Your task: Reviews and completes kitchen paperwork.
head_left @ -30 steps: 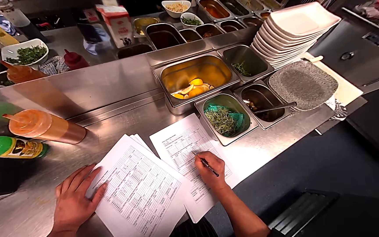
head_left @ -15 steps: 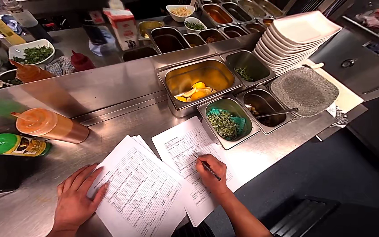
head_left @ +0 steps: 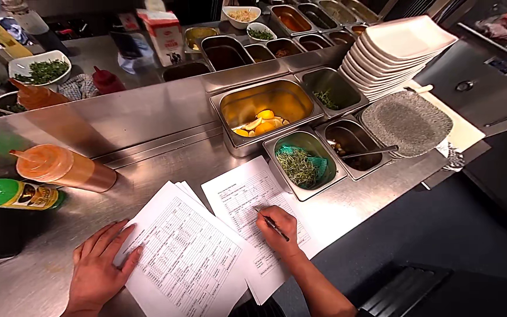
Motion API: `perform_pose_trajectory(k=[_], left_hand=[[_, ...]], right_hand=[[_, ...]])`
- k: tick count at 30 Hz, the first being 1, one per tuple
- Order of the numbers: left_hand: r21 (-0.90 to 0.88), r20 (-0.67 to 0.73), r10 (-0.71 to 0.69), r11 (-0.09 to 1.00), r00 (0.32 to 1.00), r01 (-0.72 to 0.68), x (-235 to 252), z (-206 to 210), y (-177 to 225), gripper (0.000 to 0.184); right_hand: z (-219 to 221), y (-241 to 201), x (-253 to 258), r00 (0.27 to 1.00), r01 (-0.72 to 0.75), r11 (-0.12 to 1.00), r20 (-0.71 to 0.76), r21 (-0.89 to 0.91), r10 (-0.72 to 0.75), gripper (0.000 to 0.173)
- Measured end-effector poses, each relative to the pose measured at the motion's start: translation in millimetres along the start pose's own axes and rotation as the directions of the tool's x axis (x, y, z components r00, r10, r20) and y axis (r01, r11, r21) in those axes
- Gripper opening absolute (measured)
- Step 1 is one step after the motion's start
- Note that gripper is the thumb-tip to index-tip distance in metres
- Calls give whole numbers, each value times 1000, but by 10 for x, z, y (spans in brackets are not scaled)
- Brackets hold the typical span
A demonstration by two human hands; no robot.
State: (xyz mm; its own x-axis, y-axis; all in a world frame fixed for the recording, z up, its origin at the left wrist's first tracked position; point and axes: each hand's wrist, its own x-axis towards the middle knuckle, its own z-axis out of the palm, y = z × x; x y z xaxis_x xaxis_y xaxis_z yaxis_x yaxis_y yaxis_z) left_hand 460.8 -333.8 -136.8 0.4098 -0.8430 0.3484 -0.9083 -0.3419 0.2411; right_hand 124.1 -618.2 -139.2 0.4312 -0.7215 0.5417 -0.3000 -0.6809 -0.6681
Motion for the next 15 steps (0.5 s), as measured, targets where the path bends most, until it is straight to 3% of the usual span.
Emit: perform_pose_trajectory(k=[15], left_hand=[[2,-1,-2,1000,1000,2,-3,-4,-9,63]], right_hand=[[-1,-17,17,998,-30,999,-46,-11,29,11]])
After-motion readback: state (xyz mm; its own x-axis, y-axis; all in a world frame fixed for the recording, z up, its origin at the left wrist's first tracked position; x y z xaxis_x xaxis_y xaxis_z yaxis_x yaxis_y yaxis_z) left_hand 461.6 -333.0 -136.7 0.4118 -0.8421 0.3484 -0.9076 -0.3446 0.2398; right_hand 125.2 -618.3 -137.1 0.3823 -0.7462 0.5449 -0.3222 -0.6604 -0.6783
